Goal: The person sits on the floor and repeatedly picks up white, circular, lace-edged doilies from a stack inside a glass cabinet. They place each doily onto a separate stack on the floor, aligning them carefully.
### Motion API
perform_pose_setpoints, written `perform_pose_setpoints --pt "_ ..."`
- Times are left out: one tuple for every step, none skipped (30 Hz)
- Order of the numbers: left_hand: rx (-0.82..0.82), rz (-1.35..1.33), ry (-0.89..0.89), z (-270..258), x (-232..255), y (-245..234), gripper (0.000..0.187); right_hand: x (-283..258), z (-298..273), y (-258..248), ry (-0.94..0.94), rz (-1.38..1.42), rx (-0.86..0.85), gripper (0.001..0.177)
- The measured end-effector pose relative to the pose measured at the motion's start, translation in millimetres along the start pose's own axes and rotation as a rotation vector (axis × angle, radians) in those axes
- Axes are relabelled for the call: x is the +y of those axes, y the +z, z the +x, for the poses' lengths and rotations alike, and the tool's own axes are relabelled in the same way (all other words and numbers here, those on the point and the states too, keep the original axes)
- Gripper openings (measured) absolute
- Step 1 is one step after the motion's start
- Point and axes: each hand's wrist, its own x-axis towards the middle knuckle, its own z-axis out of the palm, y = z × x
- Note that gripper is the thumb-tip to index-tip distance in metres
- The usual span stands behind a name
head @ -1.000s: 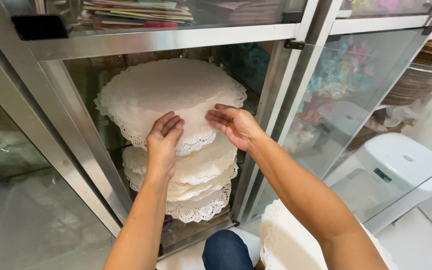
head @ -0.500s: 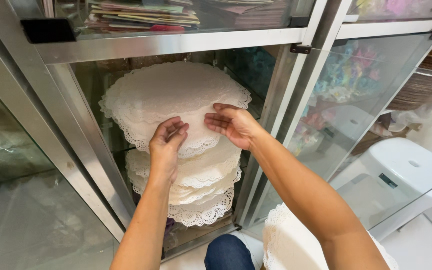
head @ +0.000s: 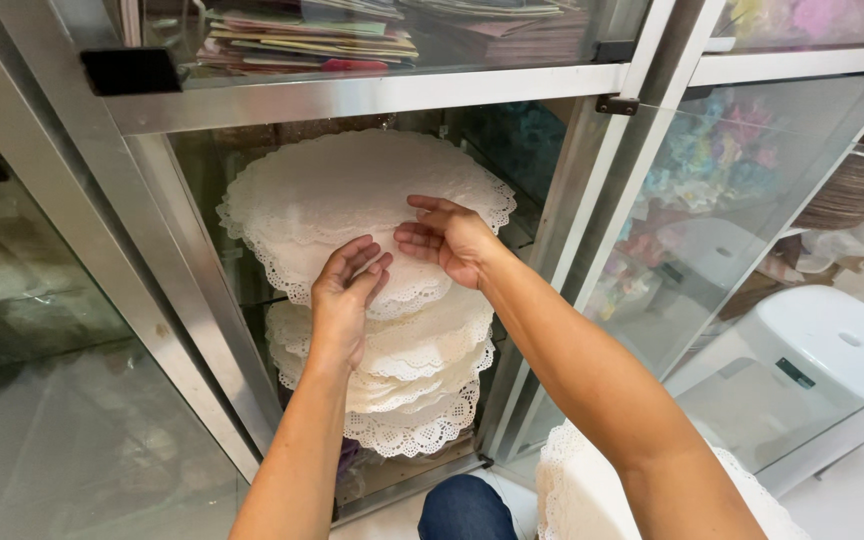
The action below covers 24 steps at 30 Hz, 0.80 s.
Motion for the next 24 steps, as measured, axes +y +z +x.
perform_pose_setpoints --pt "0.001 0.001 0.002 0.4 0.2 -0.7 0.043 -0.3 0.6 2.4 0.0 0.0 -0.003 0.045" --pt "-0.002 -0.002 -0.004 0.8 0.1 -0.9 0.045 -0.7 0.9 4.4 0.013 0.0 0.0 0.043" --pt "-0.005 -0.004 -0.01 1.1 -0.1 -1.0 0.047 -1.2 1.2 6.2 0.027 0.0 0.002 0.041" --pt "-0.006 -0.004 -0.009 0.9 0.1 -1.1 0.047 -0.2 3.4 6.5 0.026 0.0 0.002 0.041" --pt "-0.007 -0.008 -0.011 0.8 0.2 -1.0 0.048 0.7 5.6 6.7 0.026 0.001 0.002 0.04" --pt "-0.008 -0.011 -0.013 0.5 0.4 -1.1 0.048 1.8 7.6 7.0 0.025 0.003 0.002 0.039" --pt "-0.009 -0.01 -0.013 -0.8 1.7 -0.3 0.048 3.3 10.1 5.3 0.025 0.004 0.002 0.039" --pt "-0.008 -0.012 -0.017 -1.8 3.3 0.3 0.05 4.8 13.0 4.1 0.031 -0.006 0.002 0.039" --pt "-0.007 -0.014 -0.022 -2.9 5.0 0.8 0.051 6.3 15.8 3.1 0.036 -0.016 0.002 0.039" --pt "-0.006 -0.012 -0.019 -2.9 5.2 0.7 0.051 6.1 15.3 5.5 0.035 -0.016 -0.002 0.039" --pt "-0.011 -0.015 -0.016 -2.9 5.5 0.6 0.055 5.9 14.7 8.0 0.039 -0.015 -0.009 0.039" --pt "-0.016 -0.017 -0.013 -3.0 5.5 0.6 0.058 5.7 14.0 10.2 0.043 -0.013 -0.016 0.039" --pt "-0.016 -0.016 -0.01 -3.0 7.6 0.6 0.058 5.7 12.5 15.0 0.042 -0.013 -0.019 0.039" --pt "-0.02 -0.029 -0.017 -3.8 9.1 0.5 0.067 6.5 10.1 19.1 0.042 -0.013 -0.007 0.038" --pt "-0.025 -0.042 -0.024 -4.6 10.5 0.4 0.075 7.4 7.9 23.1 0.043 -0.012 0.006 0.037" --pt "-0.023 -0.04 -0.026 -4.4 10.4 0.1 0.075 8.7 5.7 24.7 0.045 -0.011 0.006 0.037" --pt "-0.026 -0.058 -0.035 -4.3 10.3 -0.3 0.078 10.0 3.3 26.4 0.038 0.013 0.01 0.039" --pt "-0.029 -0.076 -0.041 -3.1 11.2 -0.2 0.081 9.8 1.7 28.9 0.028 0.034 0.012 0.041" --pt "-0.029 -0.076 -0.039 -4.2 13.3 0.3 0.081 10.1 -1.6 30.0 0.027 0.035 0.01 0.041" --pt "-0.025 -0.084 -0.039 -5.0 15.5 0.9 0.081 10.1 -4.6 31.0 0.016 0.033 0.01 0.042" --pt "-0.021 -0.093 -0.039 -5.7 17.7 1.5 0.082 10.1 -7.7 32.1 0.005 0.031 0.011 0.042" --pt "-0.022 -0.094 -0.036 -4.9 18.1 1.6 0.082 9.0 -16.0 34.9 0.003 0.03 0.009 0.042" --pt "-0.008 -0.113 -0.035 -3.9 18.5 1.7 0.082 8.0 -24.1 37.7 0.006 0.022 0.012 0.043" --pt "0.006 -0.133 -0.036 -3.6 18.2 1.5 0.083 7.8 -32.8 39.9 0.011 0.015 0.017 0.044"
